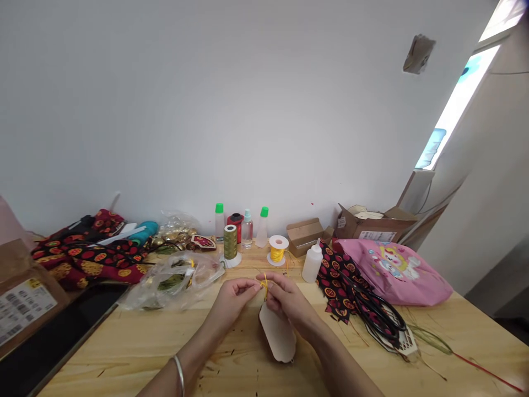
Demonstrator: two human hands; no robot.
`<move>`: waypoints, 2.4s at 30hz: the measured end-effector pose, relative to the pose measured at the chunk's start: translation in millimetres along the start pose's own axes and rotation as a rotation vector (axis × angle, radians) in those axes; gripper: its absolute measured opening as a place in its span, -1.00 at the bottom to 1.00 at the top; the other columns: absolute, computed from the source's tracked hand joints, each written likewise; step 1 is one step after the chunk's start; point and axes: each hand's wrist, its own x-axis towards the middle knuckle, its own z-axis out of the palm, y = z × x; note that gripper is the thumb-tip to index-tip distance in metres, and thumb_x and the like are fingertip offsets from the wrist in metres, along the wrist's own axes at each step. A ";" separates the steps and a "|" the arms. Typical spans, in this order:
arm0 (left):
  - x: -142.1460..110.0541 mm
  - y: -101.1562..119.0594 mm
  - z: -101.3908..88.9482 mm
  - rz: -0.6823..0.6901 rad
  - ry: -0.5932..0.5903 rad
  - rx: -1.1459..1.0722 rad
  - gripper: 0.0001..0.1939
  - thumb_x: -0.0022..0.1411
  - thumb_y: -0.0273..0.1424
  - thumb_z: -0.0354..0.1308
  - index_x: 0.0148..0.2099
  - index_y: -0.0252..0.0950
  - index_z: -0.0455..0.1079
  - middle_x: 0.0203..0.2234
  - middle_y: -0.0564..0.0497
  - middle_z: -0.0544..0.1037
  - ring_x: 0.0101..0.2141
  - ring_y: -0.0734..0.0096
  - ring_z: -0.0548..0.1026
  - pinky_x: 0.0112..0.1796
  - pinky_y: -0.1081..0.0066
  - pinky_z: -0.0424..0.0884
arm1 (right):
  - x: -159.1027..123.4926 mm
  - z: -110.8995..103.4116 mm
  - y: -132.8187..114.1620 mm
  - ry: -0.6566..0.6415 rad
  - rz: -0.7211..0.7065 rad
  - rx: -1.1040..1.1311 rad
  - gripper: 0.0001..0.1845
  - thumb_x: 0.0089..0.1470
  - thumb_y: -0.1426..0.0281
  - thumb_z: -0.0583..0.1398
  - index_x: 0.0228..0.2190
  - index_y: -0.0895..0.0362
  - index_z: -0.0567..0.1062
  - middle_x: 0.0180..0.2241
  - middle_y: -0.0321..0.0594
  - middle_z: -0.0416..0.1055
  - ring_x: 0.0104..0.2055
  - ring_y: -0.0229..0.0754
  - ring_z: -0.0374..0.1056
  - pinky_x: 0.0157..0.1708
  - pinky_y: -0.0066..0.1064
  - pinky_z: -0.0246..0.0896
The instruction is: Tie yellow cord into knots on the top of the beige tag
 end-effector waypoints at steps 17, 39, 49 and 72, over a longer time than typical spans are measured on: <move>2.2 -3.8 1.2 -0.007 -0.030 0.034 -0.75 -0.06 -0.29 0.06 -0.57 -0.36 0.44 -0.65 0.01 0.49 -0.55 0.42 0.37 -0.45 0.50 0.24 | -1.7 4.4 8.8 0.052 -0.229 -0.947 -0.73 0.00 0.41 -0.04 -0.20 0.11 0.22 -0.72 -0.38 0.30 -0.63 -0.31 0.20 -0.56 -0.54 -0.06; 3.8 -12.3 -3.2 -0.073 0.043 0.016 -0.78 -0.15 -0.32 0.15 -0.42 -0.33 0.48 -0.50 -0.03 0.55 -0.43 0.33 0.40 -0.36 0.43 0.27 | -0.9 -1.5 4.9 0.239 -0.194 -1.053 -0.80 -0.05 0.34 0.02 -0.42 0.08 0.42 -0.47 -0.28 0.45 -0.49 -0.26 0.30 -0.52 -0.49 0.00; -0.5 0.3 -0.2 -0.214 0.088 -0.071 -0.73 -0.19 -0.28 0.17 -0.46 -0.40 0.44 -0.79 0.16 0.29 -0.75 0.69 0.04 -0.70 0.59 -0.11 | -2.2 -0.6 3.9 0.238 -0.221 -1.021 -0.76 -0.03 0.31 0.00 -0.39 0.07 0.43 -0.47 -0.27 0.45 -0.48 -0.27 0.30 -0.50 -0.51 0.01; 4.1 -4.8 -2.3 -0.121 0.110 -0.199 -0.75 -0.23 -0.41 0.23 -0.38 -0.36 0.41 -0.50 0.00 0.50 -0.42 0.43 0.41 -0.34 0.49 0.27 | -1.5 2.6 5.3 0.253 -0.309 -0.843 -0.62 0.01 0.32 -0.05 -0.65 0.16 0.42 -0.68 -0.33 0.35 -0.63 -0.38 0.16 -0.62 -0.58 -0.10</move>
